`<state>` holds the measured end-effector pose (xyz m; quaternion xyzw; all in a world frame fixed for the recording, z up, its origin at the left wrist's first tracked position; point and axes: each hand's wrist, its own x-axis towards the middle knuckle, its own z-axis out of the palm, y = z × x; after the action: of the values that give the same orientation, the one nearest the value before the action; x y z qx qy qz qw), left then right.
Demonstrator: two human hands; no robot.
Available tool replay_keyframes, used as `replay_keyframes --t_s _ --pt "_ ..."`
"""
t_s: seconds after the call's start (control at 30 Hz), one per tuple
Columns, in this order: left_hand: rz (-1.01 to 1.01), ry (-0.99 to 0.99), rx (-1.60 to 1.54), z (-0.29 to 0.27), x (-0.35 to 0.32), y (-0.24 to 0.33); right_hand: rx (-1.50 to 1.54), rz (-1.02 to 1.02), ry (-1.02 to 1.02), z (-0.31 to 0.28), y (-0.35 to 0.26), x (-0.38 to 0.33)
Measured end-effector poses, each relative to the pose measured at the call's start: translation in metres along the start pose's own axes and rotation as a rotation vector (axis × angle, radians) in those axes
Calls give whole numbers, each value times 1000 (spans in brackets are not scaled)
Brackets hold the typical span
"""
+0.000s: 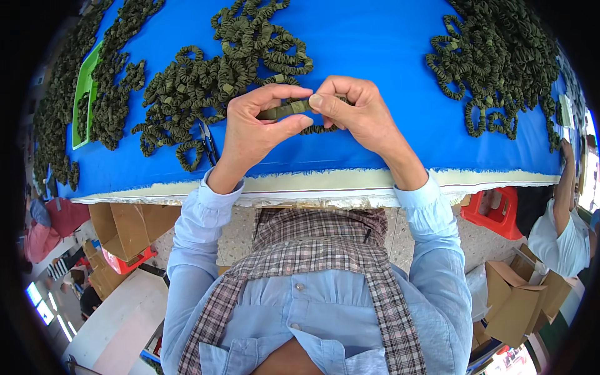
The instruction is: The person repeatedly picks up green coiled cord segments from a blue table and joins them by hand, forming longer continuous lengths. The person places the joined segments back on the table among other similar pieces. A pair of scissors is visible on the table but not used.
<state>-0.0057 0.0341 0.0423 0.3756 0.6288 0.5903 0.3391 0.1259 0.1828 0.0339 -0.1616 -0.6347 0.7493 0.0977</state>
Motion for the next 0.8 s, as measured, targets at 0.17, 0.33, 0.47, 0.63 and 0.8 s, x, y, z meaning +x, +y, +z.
replay_keyframes --t_s 0.17,0.33,0.47,0.63,0.8 --pt "103 90 109 9 -2 -1 17 -37 7 5 2 0" --pt "82 98 123 5 -3 0 -3 -25 -1 4 2 -2" --pt "50 77 93 2 -5 -4 14 -16 -6 3 1 -2" --pt "21 49 108 -4 -7 4 9 -10 -3 6 1 -3" --pt "-48 12 119 -11 -11 11 -28 -12 -4 8 2 -4"
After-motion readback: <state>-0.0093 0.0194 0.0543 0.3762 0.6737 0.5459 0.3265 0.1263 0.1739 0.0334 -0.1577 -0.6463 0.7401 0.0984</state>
